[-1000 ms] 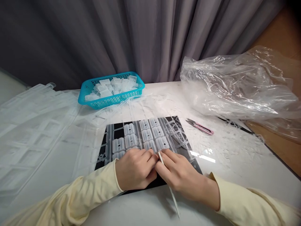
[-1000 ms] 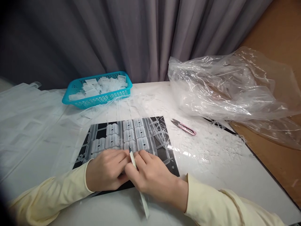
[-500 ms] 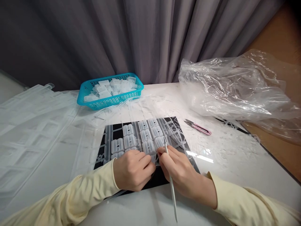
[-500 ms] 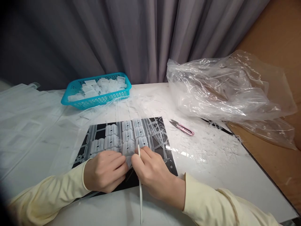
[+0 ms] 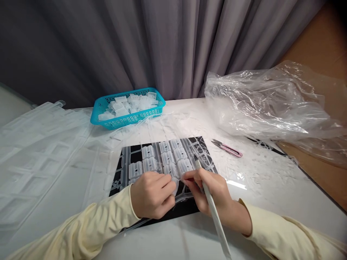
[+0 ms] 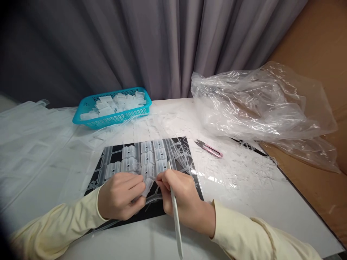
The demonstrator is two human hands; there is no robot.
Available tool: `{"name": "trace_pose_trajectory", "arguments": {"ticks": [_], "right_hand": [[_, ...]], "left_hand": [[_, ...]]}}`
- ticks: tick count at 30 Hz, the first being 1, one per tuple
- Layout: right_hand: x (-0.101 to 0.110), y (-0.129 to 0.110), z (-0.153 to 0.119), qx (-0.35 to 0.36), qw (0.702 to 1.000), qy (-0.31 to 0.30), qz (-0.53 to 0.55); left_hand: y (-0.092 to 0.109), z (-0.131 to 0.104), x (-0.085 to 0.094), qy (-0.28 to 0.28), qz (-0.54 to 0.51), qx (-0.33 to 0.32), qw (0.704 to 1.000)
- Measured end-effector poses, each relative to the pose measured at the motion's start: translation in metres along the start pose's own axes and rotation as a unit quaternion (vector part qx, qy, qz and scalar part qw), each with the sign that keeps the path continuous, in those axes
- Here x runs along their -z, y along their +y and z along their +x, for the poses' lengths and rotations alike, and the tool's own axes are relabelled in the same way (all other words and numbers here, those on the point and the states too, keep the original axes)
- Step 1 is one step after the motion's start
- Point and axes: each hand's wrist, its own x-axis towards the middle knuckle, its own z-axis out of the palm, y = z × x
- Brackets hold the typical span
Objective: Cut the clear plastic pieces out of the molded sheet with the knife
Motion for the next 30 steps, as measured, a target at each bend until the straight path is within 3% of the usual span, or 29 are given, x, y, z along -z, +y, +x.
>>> {"name": "trace_pose_trajectory", "arguments": {"ticks": [4, 11, 18, 22, 26, 30], "right_hand": [[0.003, 0.002, 0.000, -0.004, 1.000, -0.007, -0.009], [0.002, 0.007, -0.004, 0.033, 0.995, -0.082, -0.057], [0.004, 0.004, -0.001, 0.048, 0.995, -0.066, -0.057], [0.006, 0.004, -0.001, 0.091, 0.993, -0.076, -0.028], [0.009, 0.006, 0.003, 0.179, 0.971, -0.156, -0.037], [0.013, 0.008, 0.006, 0.236, 0.942, -0.219, -0.093]], "left_hand": [[0.000, 0.000, 0.000, 0.007, -0.003, 0.001, 1.000], [0.000, -0.001, -0.002, 0.004, -0.004, 0.001, 1.000], [0.000, 0.000, 0.001, 0.007, -0.033, 0.071, 0.997], [0.001, 0.002, 0.001, -0.018, -0.046, 0.094, 0.994], [0.001, 0.002, -0.001, -0.039, -0.045, 0.082, 0.995], [-0.011, 0.002, 0.009, -0.123, -0.084, 0.006, 0.989]]}}
